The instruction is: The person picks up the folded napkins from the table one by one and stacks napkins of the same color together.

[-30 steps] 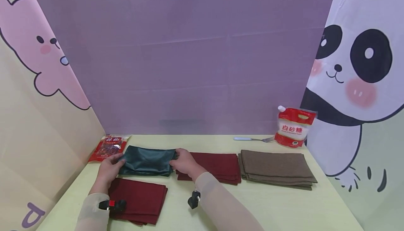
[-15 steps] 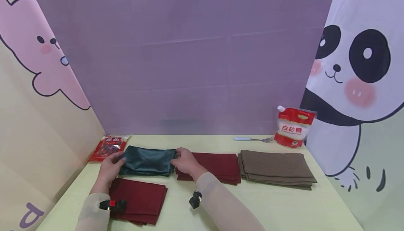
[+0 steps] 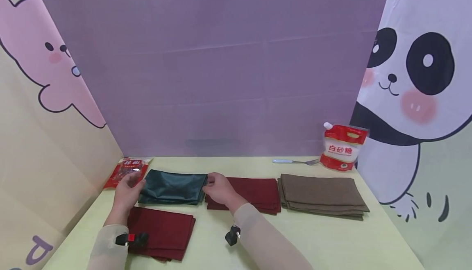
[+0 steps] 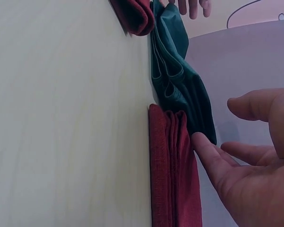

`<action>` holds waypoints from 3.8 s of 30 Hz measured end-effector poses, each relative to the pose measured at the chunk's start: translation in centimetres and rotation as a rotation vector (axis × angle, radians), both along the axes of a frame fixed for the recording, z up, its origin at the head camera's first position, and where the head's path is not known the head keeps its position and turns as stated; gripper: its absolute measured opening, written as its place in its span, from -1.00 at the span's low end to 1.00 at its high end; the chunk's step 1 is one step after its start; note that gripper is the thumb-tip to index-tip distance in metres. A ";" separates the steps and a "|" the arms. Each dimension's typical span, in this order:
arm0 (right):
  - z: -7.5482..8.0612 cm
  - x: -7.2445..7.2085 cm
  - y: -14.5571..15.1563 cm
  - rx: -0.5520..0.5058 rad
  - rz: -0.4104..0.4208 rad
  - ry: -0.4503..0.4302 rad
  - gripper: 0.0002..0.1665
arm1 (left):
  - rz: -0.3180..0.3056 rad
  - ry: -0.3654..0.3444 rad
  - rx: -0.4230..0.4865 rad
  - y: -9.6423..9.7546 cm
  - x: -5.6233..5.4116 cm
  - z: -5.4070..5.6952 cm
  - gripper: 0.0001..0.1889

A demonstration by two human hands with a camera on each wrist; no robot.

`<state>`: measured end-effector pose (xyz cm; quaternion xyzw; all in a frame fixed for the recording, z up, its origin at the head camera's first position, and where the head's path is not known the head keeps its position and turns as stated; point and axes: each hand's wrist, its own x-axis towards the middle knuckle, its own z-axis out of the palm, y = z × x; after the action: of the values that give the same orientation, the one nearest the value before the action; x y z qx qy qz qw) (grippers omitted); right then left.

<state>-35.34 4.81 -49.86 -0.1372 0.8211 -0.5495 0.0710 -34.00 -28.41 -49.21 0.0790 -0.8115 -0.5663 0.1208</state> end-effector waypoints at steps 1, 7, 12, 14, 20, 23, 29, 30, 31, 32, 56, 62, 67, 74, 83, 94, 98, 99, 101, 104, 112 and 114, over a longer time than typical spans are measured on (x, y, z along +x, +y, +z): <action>0.0 0.1 0.1 -0.006 0.000 -0.002 -0.29 | 0.000 0.003 -0.005 0.0 0.0 0.1 -0.47; -0.1 0.7 0.5 -0.016 0.005 0.020 -0.32 | -0.037 0.021 -0.046 0.0 0.5 -0.1 -0.50; -0.1 1.7 0.7 -0.035 0.017 0.036 -0.38 | -0.075 0.028 -0.090 -0.2 1.3 -0.3 -0.52; 0.1 2.0 0.8 -0.039 0.020 0.045 -0.39 | -0.081 0.028 -0.104 -0.3 1.7 -0.2 -0.51; 0.5 3.5 1.0 -0.063 0.024 0.041 -0.40 | -0.084 0.084 -0.126 -0.6 3.0 -0.1 -0.52; 0.5 4.2 0.9 -0.079 0.043 0.035 -0.41 | -0.092 0.088 -0.124 -0.8 3.7 -0.4 -0.52; 0.2 5.2 0.4 -0.108 0.084 0.041 -0.45 | -0.144 0.074 -0.144 -1.8 4.5 -1.7 -0.48; 0.2 5.3 0.4 -0.112 0.087 0.040 -0.45 | -0.151 0.077 -0.148 -2.0 4.6 -1.8 -0.48; 0.1 5.4 0.4 -0.114 0.091 0.039 -0.47 | -0.155 0.081 -0.151 -2.2 4.7 -1.8 -0.48; 0.1 5.5 0.3 -0.113 0.096 0.038 -0.48 | -0.157 0.084 -0.156 -2.4 4.8 -1.9 -0.48; -0.7 6.1 -0.2 0.064 0.191 0.013 -0.55 | -0.186 -0.022 -0.298 -5.3 5.4 -2.4 -0.50; -0.9 5.9 -0.5 0.077 0.196 0.005 -0.58 | -0.144 -0.053 -0.315 -5.9 5.4 -2.8 -0.56; -1.0 6.0 -0.5 0.099 0.211 0.018 -0.62 | -0.157 -0.106 -0.350 -6.3 5.1 -3.2 -0.53; -1.1 6.0 -0.7 0.097 0.237 0.008 -0.65 | -0.188 -0.096 -0.400 -6.6 5.0 -3.4 -0.53; -1.2 6.0 -0.7 0.095 0.252 -0.007 -0.68 | -0.215 -0.104 -0.411 -6.8 5.3 -3.1 -0.48; -1.0 6.2 -0.7 0.112 0.268 -0.027 -0.69 | -0.224 -0.165 -0.417 -5.9 5.6 -2.7 -0.40; -0.9 6.3 -0.7 0.129 0.268 -0.022 -0.70 | -0.226 -0.170 -0.429 -5.8 5.6 -2.6 -0.43; -0.9 6.4 -0.7 0.133 0.268 -0.022 -0.70 | -0.227 -0.171 -0.430 -5.8 5.6 -2.6 -0.44; -0.9 6.4 -0.7 0.141 0.268 -0.021 -0.71 | -0.226 -0.174 -0.429 -5.7 5.6 -2.7 -0.49; -0.8 6.5 -0.8 0.157 0.270 -0.016 -0.75 | -0.219 -0.183 -0.399 -5.5 5.7 -2.7 -0.61; -1.0 6.6 -0.9 0.185 0.271 0.006 -0.82 | -0.228 -0.122 -0.258 -5.4 5.7 -3.0 -0.80; -1.1 6.6 -0.9 0.194 0.266 0.001 -0.84 | -0.233 -0.113 -0.199 -5.5 5.7 -3.1 -0.81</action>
<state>-28.78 3.93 -50.94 -0.2376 0.8448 -0.4534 0.1556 -28.32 -33.89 -52.27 0.0035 -0.8727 -0.4880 0.0157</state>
